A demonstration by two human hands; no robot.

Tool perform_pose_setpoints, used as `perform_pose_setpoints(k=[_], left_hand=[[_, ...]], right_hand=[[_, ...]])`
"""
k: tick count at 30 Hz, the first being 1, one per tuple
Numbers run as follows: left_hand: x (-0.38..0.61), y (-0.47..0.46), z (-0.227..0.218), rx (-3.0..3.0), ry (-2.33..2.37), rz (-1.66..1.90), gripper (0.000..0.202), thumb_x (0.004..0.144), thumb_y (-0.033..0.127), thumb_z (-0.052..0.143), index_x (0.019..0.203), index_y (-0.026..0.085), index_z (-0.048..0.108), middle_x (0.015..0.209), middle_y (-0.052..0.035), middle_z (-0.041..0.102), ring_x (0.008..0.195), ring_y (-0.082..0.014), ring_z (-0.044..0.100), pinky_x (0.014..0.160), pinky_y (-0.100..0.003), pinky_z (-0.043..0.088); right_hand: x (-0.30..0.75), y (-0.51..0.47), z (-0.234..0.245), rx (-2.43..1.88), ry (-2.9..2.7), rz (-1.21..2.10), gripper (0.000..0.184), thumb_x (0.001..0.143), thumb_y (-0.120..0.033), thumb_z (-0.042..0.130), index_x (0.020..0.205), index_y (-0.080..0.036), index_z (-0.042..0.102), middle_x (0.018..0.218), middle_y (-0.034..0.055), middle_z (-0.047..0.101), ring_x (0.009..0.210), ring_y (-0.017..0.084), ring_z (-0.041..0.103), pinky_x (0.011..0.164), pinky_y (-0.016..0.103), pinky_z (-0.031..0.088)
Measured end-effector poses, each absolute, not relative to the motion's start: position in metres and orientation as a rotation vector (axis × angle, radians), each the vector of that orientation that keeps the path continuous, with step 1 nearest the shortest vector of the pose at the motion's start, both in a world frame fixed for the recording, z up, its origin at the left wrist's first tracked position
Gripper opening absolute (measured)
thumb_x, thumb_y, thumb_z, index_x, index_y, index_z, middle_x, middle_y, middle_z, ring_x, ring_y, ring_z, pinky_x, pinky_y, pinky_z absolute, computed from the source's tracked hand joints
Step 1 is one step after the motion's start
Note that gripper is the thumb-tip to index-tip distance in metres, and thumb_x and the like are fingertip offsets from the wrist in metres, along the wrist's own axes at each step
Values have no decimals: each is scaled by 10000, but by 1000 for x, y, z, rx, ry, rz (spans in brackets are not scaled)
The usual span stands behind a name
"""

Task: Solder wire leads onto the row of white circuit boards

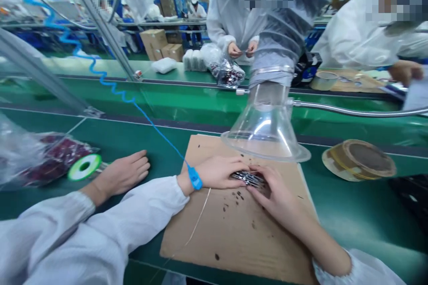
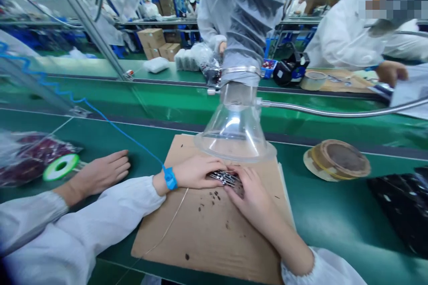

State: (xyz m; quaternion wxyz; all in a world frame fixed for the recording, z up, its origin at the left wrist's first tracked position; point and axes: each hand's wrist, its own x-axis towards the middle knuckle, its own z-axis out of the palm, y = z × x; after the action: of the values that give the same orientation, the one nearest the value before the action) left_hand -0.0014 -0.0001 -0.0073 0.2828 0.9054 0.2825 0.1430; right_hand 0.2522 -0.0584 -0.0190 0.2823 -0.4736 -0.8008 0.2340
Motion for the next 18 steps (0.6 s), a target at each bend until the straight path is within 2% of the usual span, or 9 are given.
perform_pose_setpoints(k=[5, 10, 13, 15, 18], left_hand=[[-1, -5, 5, 2396, 785, 386, 411, 1097, 454, 652, 1447, 238, 648, 1422, -76, 719, 1283, -307, 711, 1037, -375, 595], [-4, -9, 4, 2364, 752, 450, 422, 1089, 429, 661, 1440, 195, 648, 1369, -119, 749, 1232, -339, 734, 1045, -429, 598], [-5, -8, -2, 2310, 803, 414, 464, 1084, 450, 661, 1517, 291, 613, 1461, -84, 723, 1316, -314, 702, 1131, -451, 566], [-7, -12, -8, 2296, 799, 403, 469, 1081, 473, 639, 1519, 305, 618, 1520, -77, 696, 1373, -319, 677, 1165, -469, 557], [-18, -13, -31, 2277, 815, 476, 442, 1049, 524, 656, 1454, 351, 680, 1476, -49, 735, 1323, -331, 719, 1116, -461, 608]], right_hand=[[254, -56, -21, -1283, -2146, 625, 349, 1024, -373, 681, 1346, -241, 658, 1309, 142, 755, 1255, 363, 708, 1096, 619, 589], [246, -65, -15, -1258, -2108, 672, 351, 1007, -240, 686, 1357, -231, 656, 1314, 142, 741, 1253, 336, 690, 1108, 580, 574], [241, -69, -10, -1271, -2084, 728, 344, 1009, -191, 697, 1349, -229, 662, 1337, 123, 734, 1292, 310, 658, 1139, 531, 546], [238, -73, -6, -1301, -2069, 741, 342, 995, -193, 725, 1333, -218, 676, 1324, 121, 746, 1276, 302, 668, 1135, 508, 545], [231, -80, -3, -1346, -2051, 749, 381, 972, -220, 770, 1342, -223, 682, 1345, 101, 765, 1277, 292, 694, 1155, 472, 537]])
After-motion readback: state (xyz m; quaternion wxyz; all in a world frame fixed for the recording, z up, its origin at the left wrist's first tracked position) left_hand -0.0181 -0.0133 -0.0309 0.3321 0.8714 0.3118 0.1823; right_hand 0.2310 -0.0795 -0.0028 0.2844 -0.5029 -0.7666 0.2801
